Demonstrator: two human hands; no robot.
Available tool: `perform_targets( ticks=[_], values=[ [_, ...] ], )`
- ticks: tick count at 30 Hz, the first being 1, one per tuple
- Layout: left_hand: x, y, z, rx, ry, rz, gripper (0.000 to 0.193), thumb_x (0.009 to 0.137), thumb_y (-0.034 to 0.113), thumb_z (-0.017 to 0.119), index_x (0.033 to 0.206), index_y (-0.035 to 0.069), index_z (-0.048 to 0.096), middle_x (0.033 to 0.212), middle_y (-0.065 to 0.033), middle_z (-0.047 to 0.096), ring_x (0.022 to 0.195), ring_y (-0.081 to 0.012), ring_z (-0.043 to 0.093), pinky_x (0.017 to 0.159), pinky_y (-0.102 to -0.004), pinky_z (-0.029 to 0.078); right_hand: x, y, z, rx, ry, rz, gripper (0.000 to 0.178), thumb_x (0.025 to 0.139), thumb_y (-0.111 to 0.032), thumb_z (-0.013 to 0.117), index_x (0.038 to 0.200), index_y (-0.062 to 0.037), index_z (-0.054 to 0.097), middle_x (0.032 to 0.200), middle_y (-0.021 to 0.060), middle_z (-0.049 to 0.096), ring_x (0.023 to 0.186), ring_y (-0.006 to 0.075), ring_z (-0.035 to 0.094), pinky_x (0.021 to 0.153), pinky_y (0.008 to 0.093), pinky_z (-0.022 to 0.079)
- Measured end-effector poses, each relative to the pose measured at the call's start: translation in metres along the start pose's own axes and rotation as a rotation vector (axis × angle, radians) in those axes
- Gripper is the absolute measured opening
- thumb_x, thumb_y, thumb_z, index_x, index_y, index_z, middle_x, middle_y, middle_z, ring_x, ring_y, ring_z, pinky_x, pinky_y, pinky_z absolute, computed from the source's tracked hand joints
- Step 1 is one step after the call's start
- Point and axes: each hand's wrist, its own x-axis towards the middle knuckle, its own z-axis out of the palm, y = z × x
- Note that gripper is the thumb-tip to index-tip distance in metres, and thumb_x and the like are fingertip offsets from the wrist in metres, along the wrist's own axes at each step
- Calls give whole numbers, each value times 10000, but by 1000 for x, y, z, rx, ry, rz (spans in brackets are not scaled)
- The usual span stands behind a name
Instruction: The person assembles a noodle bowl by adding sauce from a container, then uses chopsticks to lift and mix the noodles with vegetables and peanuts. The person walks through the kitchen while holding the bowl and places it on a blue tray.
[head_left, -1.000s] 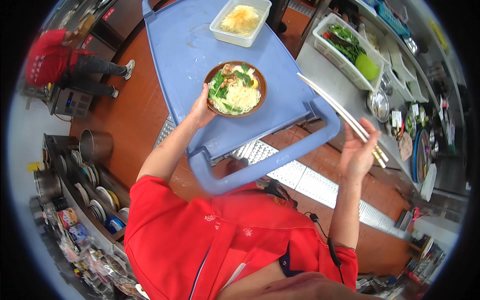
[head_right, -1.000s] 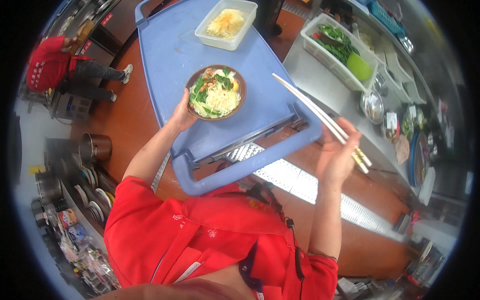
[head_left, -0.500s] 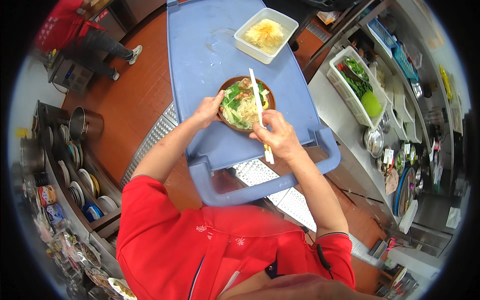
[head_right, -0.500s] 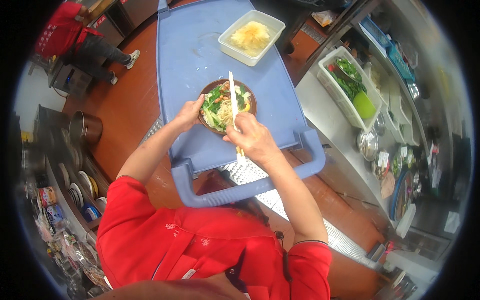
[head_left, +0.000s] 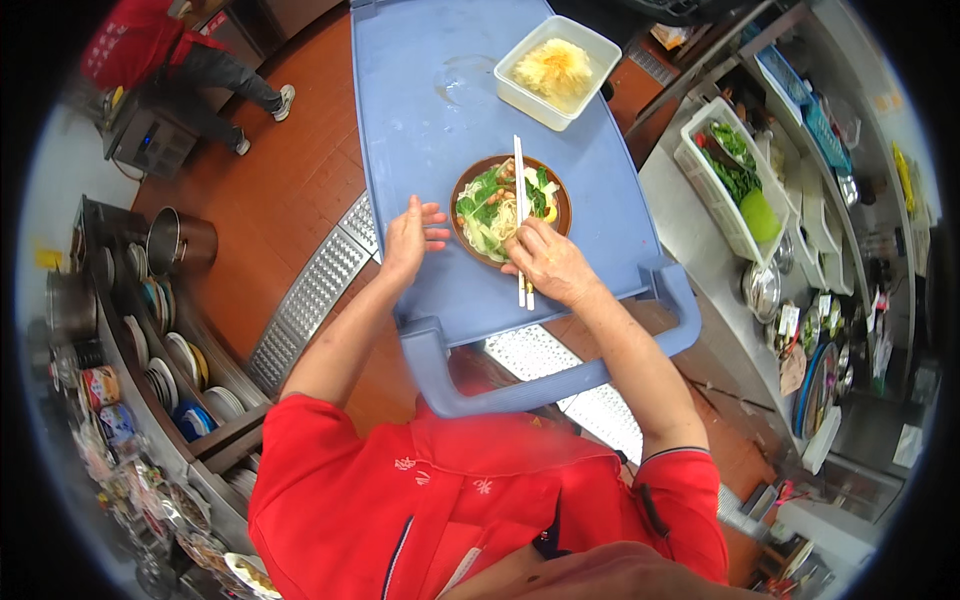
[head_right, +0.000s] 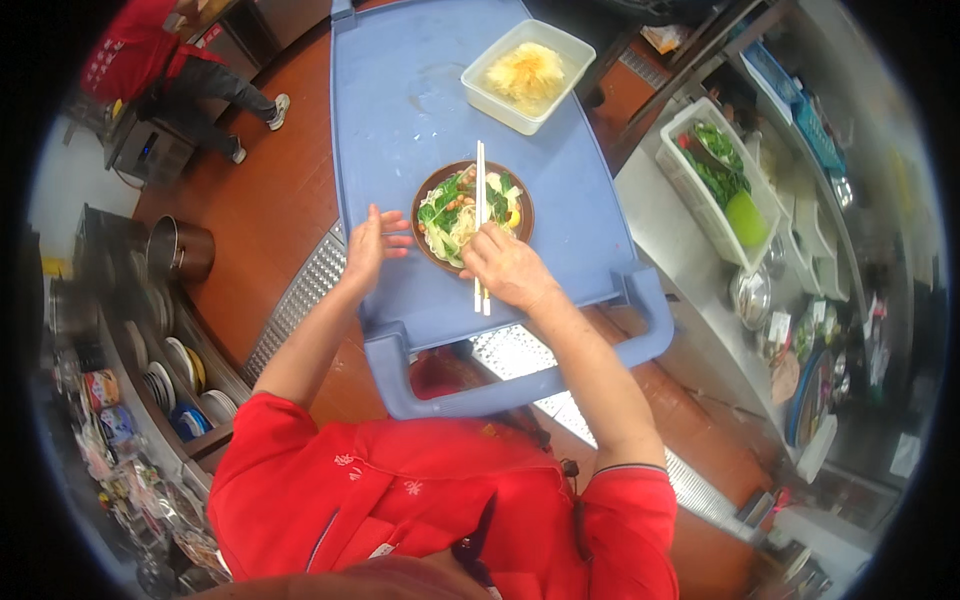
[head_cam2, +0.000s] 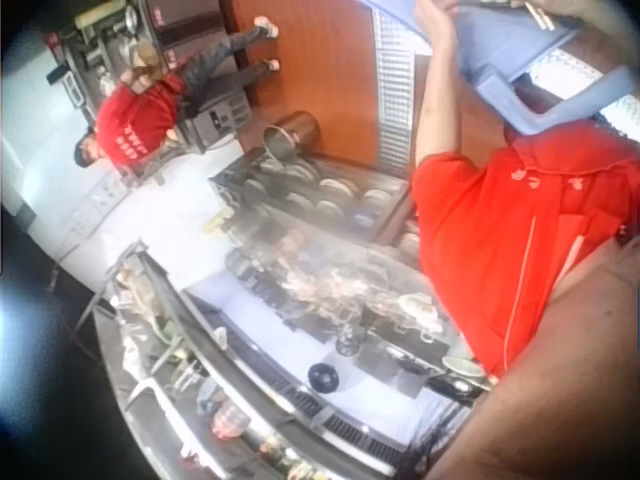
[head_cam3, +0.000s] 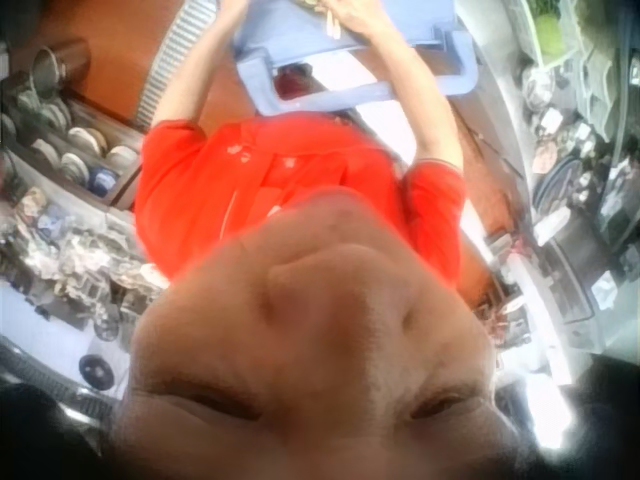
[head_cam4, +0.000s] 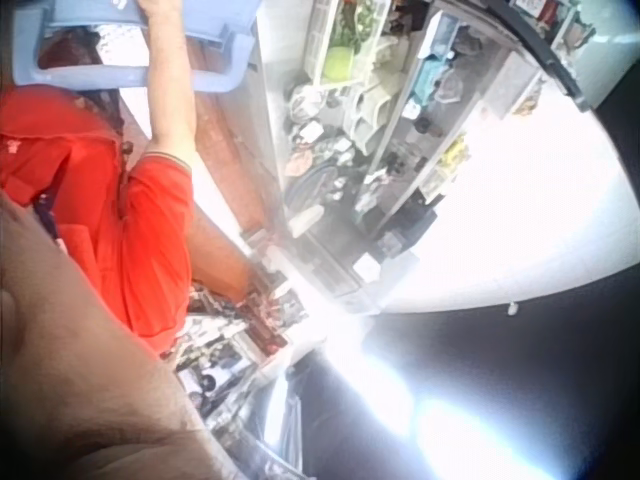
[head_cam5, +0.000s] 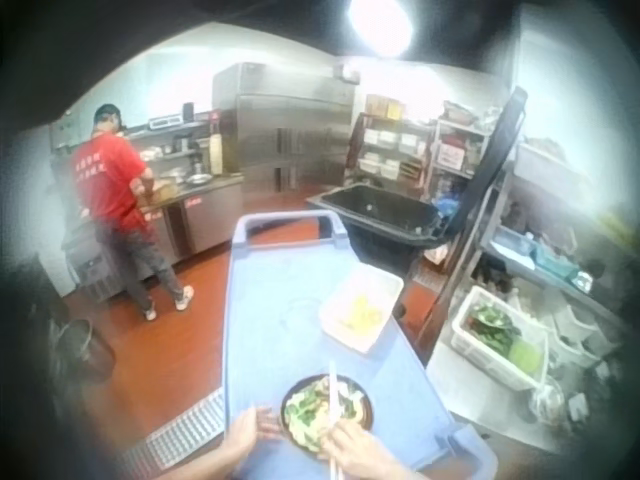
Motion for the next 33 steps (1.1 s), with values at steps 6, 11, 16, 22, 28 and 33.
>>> perform_targets(
  ticks=[6, 11, 16, 22, 28, 33],
  values=[
    [-16, 11, -18, -77, 98, 51, 582, 942, 427, 258, 1171, -74, 443, 1029, -189, 567, 819, -219, 599, 673, -298, 503, -10, 13, 1, 25, -103, -29, 220, 660, -131, 594, 835, -43, 494, 865, 84, 489, 875, 234, 514, 735, 315, 475],
    [-11, 34, -12, -83, 153, 40, 591, 942, 435, 239, 1196, -65, 426, 1102, -198, 528, 916, -258, 570, 744, -337, 481, -10, 31, 0, 37, -23, 5, 146, 712, -98, 519, 848, -48, 505, 883, 82, 496, 884, 226, 519, 783, 313, 452],
    [-5, 70, 1, -109, 159, 158, 613, 935, 464, 234, 1227, -49, 398, 1171, -190, 480, 1012, -274, 514, 825, -349, 431, -25, 37, -43, -95, 168, 135, 184, 725, -116, 515, 903, -74, 530, 1081, 96, 501, 1017, 245, 507, 874, 331, 423],
    [-13, 140, 72, -69, 20, 487, 572, 933, 453, 269, 1252, -11, 368, 1223, -172, 438, 1071, -284, 468, 895, -387, 373, -159, 9, -129, -289, 542, 630, 415, 654, -94, 642, 1049, -80, 518, 1106, 113, 444, 1011, 287, 470, 842, 383, 430],
    [-92, 178, 237, 81, -293, 839, 407, 941, 258, 357, 1255, -1, 363, 1287, -148, 396, 1186, -274, 406, 962, -394, 339, -377, -106, -149, -512, 513, 1290, 605, 604, -90, 698, 1157, -77, 453, 1184, 159, 379, 1025, 336, 445, 807, 417, 428],
    [-210, 128, 395, 100, -733, 908, 365, 935, 153, 344, 1271, 12, 351, 1303, -125, 386, 1202, -257, 393, 1003, -393, 305, -511, -272, -136, -244, 66, 1939, 551, 666, -332, 673, 1147, -125, 503, 1230, 159, 386, 1139, 363, 336, 883, 527, 304]
  ],
)
